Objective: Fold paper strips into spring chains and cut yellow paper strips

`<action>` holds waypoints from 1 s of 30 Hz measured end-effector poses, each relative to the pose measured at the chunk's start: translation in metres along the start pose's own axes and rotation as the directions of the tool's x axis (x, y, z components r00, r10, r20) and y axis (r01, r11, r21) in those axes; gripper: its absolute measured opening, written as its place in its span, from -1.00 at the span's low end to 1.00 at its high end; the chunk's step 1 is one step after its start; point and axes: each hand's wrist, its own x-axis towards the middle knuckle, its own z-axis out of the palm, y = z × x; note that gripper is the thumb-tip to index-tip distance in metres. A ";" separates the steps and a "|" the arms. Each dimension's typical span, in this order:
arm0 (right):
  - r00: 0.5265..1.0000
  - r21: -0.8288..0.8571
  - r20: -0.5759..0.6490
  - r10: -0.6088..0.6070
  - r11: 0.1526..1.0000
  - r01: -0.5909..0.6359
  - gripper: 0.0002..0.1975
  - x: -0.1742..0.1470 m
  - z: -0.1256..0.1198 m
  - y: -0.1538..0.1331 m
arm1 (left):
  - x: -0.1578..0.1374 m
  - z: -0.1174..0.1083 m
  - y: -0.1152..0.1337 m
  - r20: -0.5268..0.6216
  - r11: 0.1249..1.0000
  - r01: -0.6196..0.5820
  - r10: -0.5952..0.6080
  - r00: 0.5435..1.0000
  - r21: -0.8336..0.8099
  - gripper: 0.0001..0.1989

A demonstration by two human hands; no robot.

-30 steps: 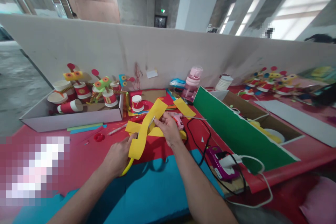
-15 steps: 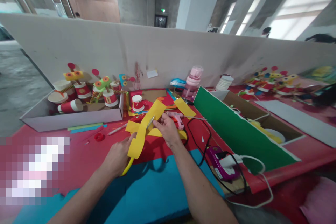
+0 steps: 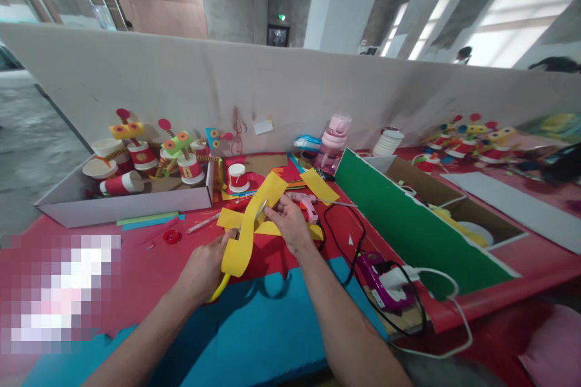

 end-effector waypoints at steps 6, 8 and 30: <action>1.000 0.009 0.008 -0.001 1.000 0.001 -0.61 0.000 0.000 0.000 | 0.000 -0.004 0.003 -0.009 0.999 -0.033 0.033 0.999 -0.035 -0.36; 1.000 0.008 0.008 -0.001 1.000 0.001 -0.60 -0.001 0.000 0.000 | 0.000 -0.005 0.003 -0.001 0.999 -0.025 0.025 1.000 -0.027 -0.36; 0.999 0.101 -0.041 -0.028 0.994 0.032 -0.65 0.002 0.000 -0.003 | 0.003 0.001 -0.001 0.002 0.997 -0.031 0.031 1.000 0.068 -0.45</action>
